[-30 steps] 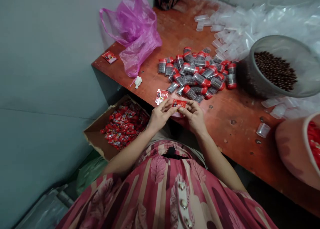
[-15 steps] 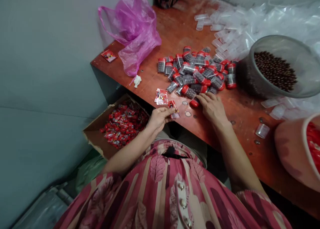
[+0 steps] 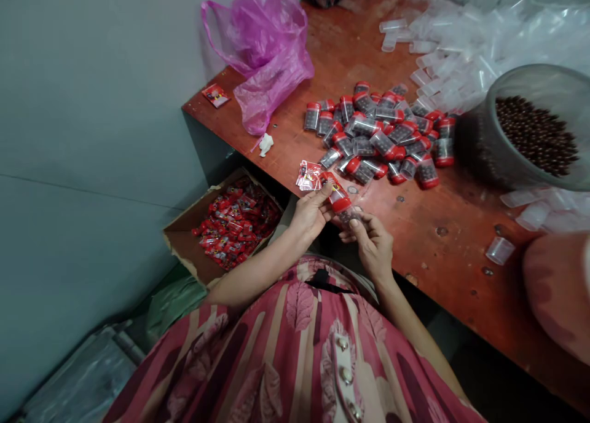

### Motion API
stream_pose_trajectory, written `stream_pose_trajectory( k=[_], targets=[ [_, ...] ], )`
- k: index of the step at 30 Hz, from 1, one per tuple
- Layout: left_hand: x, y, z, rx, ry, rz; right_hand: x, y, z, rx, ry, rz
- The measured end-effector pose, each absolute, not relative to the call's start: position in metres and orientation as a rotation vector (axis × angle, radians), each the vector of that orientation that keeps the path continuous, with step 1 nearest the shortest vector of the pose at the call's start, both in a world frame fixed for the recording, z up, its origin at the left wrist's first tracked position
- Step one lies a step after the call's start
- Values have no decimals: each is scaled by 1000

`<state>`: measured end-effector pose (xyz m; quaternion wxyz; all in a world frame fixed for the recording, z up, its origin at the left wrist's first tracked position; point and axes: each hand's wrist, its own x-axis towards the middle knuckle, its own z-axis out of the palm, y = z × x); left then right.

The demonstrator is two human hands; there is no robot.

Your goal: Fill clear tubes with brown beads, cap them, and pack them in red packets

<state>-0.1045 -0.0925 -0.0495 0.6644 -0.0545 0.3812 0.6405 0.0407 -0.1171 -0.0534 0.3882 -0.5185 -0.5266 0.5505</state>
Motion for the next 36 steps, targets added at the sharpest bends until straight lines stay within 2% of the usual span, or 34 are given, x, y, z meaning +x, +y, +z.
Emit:
stream_pose_trajectory(
  k=[15,22,29,34,36],
  targets=[
    [-95,-97,-48,26,859,1502,30,-114,-56,-1281,-1143,1426],
    [-95,-99,-45,161,945,1378,28,-116,-60,-1235,-1157,1358],
    [-100,-100,-48,337,897,1303,29,-111,-63,-1131,-925,1678],
    [-97,-101,-50,198,871,1295,29,-114,-63,-1235,-1107,1391],
    [-94,-102,-49,154,863,1281,29,-115,-66,-1236,-1086,1407]
  ],
)
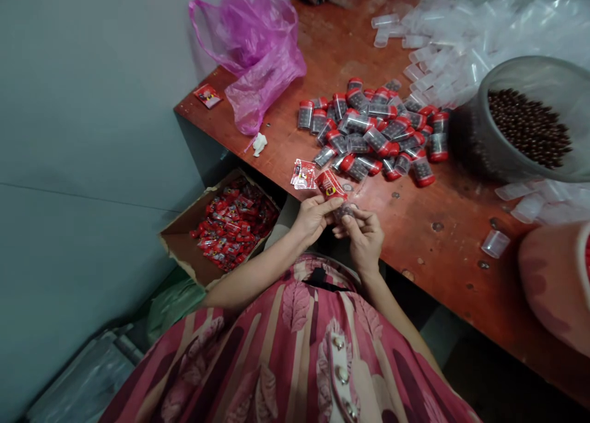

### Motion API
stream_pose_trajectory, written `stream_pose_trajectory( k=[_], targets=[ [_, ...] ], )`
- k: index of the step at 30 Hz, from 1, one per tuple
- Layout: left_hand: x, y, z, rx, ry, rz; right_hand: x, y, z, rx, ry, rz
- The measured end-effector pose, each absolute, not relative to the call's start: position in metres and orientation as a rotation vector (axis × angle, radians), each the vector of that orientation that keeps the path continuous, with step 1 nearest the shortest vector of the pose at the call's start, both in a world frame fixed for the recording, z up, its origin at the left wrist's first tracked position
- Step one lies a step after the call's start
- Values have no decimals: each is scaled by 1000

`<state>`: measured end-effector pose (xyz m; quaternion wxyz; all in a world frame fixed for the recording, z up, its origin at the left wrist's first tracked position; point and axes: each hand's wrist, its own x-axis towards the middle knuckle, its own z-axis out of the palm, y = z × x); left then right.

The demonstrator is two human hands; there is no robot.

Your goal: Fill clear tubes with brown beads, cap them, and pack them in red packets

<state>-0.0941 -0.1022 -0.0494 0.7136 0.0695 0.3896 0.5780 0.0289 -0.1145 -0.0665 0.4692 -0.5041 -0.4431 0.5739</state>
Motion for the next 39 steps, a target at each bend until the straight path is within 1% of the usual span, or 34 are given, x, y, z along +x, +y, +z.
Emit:
stream_pose_trajectory(
  k=[3,8,12,14,19,21,25,27,31,33,39],
  targets=[
    [-90,-103,-50,122,841,1314,29,-116,-72,-1219,-1028,1478],
    [-84,-105,-55,104,869,1367,28,-120,-72,-1269,-1136,1259],
    [-82,-108,-52,164,918,1342,28,-118,-70,-1225,-1024,1458],
    [-84,-109,-49,170,923,1345,29,-119,-71,-1221,-1009,1490],
    [-86,-110,-47,88,896,1395,31,-125,-71,-1310,-1240,1157],
    [-85,-112,-49,106,860,1395,31,-125,-69,-1292,-1210,1228],
    [-87,-117,-51,196,796,1264,30,-121,-62,-1206,-963,1544],
    [-90,-117,-51,199,797,1235,30,-122,-60,-1215,-950,1533],
    [-94,-115,-48,148,852,1333,31,-128,-61,-1283,-1157,1296],
    [-93,-114,-48,147,863,1374,30,-131,-62,-1279,-1202,1243],
    [-80,-125,-51,216,825,1282,22,-129,-60,-1235,-1001,1434]
  ],
)
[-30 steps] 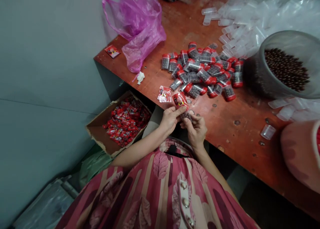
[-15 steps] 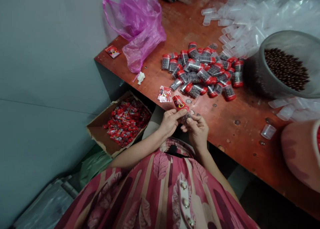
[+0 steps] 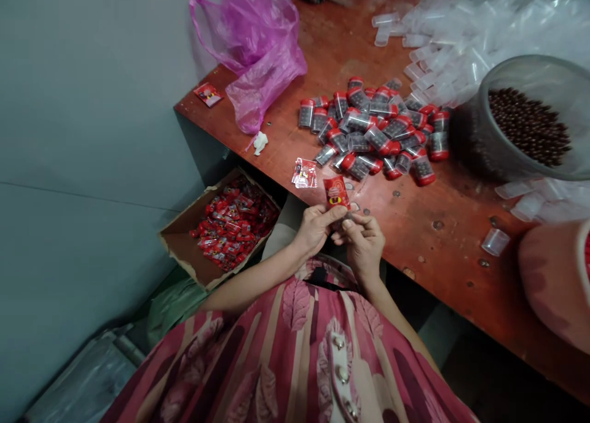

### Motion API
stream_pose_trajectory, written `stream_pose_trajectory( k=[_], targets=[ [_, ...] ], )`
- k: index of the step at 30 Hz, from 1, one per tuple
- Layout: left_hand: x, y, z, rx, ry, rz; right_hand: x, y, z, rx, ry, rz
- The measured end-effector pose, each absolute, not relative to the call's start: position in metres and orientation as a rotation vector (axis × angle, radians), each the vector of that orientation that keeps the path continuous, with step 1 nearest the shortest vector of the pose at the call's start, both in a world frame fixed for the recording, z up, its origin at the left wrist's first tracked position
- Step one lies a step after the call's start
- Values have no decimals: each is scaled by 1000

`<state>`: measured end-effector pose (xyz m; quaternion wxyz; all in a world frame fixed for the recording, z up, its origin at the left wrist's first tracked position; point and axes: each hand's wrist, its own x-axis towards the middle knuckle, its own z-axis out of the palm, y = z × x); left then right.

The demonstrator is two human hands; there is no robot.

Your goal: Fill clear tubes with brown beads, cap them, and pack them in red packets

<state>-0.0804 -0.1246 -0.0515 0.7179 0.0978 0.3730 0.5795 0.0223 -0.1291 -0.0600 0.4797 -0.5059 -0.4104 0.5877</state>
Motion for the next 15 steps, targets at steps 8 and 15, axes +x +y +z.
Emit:
stream_pose_trajectory(
  k=[8,15],
  targets=[
    [-87,-121,-46,103,868,1368,28,-128,-68,-1119,-1092,1542],
    [-97,-131,-42,118,875,1367,23,-121,-71,-1091,-982,1645]
  ],
)
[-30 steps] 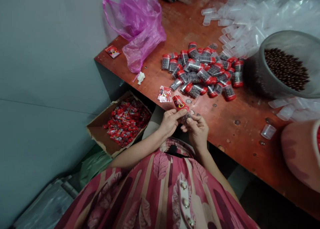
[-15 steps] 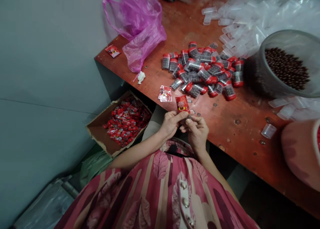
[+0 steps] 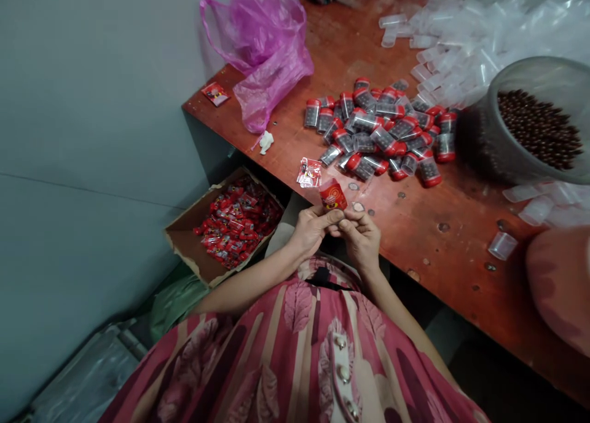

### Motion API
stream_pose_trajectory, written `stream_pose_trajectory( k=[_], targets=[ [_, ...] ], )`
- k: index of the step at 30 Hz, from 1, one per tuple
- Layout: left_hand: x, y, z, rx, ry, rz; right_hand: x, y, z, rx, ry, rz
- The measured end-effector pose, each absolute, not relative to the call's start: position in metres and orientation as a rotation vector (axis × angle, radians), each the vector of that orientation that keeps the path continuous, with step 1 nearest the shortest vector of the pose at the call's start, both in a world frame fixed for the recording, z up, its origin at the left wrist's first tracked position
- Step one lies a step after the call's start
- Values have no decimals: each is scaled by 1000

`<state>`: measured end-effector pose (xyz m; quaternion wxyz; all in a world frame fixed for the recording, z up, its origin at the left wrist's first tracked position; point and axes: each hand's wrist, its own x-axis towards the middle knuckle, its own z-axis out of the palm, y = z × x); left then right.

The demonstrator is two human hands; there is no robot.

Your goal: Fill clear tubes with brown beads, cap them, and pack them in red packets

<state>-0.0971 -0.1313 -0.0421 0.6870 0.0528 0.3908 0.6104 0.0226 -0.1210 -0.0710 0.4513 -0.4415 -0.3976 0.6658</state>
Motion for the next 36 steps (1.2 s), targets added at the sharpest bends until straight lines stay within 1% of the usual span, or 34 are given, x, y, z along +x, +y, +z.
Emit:
stream_pose_trajectory(
  k=[6,14,20,24,26,28,30,32,34,36],
  targets=[
    [-107,-135,-34,123,844,1485,12,-121,-60,-1085,-959,1684],
    [-98,-137,-43,101,948,1449,12,-122,-56,-1154,-1028,1500],
    [-105,-146,-49,117,976,1428,1,-110,-57,-1145,-1030,1640],
    [-129,-164,-54,16,1007,1636,-7,-109,-57,-1116,-1073,1768],
    [-142,-172,-61,-73,1079,1721,-5,-108,-58,-1119,-1073,1750],
    [-153,-172,-69,-41,1222,1699,-1,-107,-60,-1135,-1074,1701],
    [-160,-162,-75,239,1437,1650,5,-104,-62,-1153,-1094,1661],
    [-166,-141,-79,769,1684,1574,9,-102,-62,-1173,-1128,1640],
    [-171,-115,-82,1365,1895,1385,12,-102,-61,-1196,-1161,1633],
    [-174,-91,-85,1727,2069,1131,14,-103,-59,-1212,-1188,1633]
  ],
)
